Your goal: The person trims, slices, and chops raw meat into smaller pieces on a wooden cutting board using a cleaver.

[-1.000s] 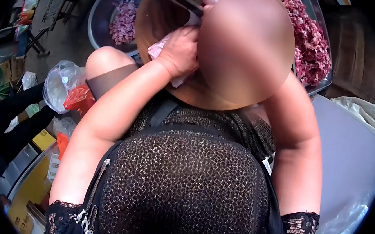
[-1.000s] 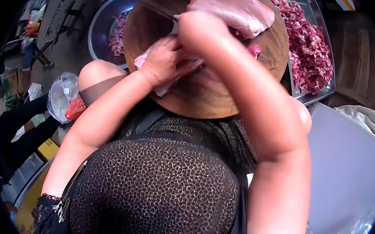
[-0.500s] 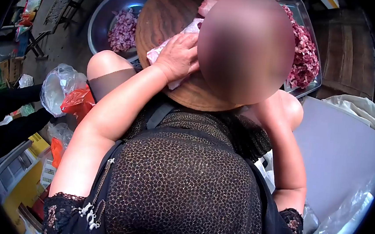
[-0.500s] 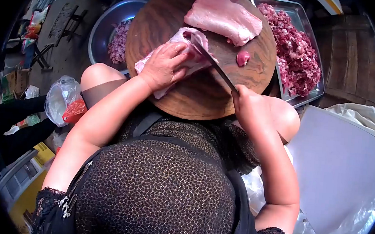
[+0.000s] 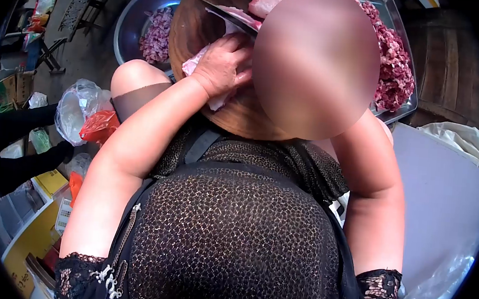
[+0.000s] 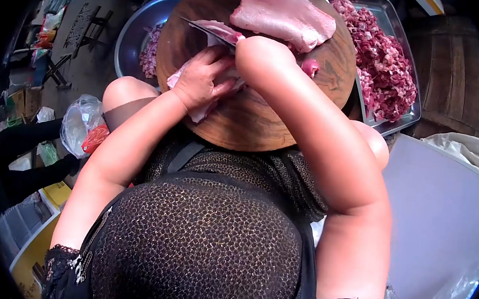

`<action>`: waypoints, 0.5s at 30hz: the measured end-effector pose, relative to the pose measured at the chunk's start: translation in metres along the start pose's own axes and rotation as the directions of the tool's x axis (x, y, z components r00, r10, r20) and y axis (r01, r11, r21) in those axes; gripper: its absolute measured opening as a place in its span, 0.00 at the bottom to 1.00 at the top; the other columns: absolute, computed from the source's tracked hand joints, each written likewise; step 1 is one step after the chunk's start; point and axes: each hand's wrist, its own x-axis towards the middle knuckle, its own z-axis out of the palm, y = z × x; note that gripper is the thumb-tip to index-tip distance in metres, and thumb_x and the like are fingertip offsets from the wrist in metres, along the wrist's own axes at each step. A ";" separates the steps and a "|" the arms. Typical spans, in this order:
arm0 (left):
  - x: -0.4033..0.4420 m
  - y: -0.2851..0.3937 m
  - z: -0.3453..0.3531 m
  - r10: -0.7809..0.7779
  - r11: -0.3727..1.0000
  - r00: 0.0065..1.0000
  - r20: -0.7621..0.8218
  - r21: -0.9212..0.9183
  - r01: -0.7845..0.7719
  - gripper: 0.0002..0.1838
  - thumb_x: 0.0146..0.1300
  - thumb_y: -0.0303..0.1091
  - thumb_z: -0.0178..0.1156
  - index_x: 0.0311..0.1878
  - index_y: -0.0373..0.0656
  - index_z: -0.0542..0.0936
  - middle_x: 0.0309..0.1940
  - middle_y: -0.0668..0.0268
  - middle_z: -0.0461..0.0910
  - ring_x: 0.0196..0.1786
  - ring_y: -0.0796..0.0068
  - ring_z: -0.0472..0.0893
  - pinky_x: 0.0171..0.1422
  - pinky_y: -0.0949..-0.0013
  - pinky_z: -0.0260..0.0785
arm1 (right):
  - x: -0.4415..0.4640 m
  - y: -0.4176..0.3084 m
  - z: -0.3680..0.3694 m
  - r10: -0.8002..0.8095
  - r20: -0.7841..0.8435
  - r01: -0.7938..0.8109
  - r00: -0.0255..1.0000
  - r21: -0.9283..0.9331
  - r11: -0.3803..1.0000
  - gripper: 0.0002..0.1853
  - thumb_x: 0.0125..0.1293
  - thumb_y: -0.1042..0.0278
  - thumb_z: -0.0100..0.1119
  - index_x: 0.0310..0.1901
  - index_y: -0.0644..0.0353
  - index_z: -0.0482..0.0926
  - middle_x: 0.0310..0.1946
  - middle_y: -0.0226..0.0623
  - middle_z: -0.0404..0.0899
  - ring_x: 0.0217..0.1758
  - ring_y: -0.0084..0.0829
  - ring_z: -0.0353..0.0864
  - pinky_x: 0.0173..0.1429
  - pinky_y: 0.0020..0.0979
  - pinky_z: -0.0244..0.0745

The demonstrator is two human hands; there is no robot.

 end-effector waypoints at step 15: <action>-0.010 0.013 -0.002 0.125 0.975 0.991 0.045 0.178 -0.132 0.24 0.53 0.36 0.67 0.56 0.51 0.80 0.59 0.57 0.74 0.61 0.55 0.75 0.65 0.53 0.69 | -0.133 0.068 0.047 0.352 -0.262 -0.291 0.899 0.244 0.925 0.14 0.69 0.60 0.56 0.43 0.64 0.80 0.35 0.56 0.82 0.42 0.56 0.82 0.49 0.52 0.75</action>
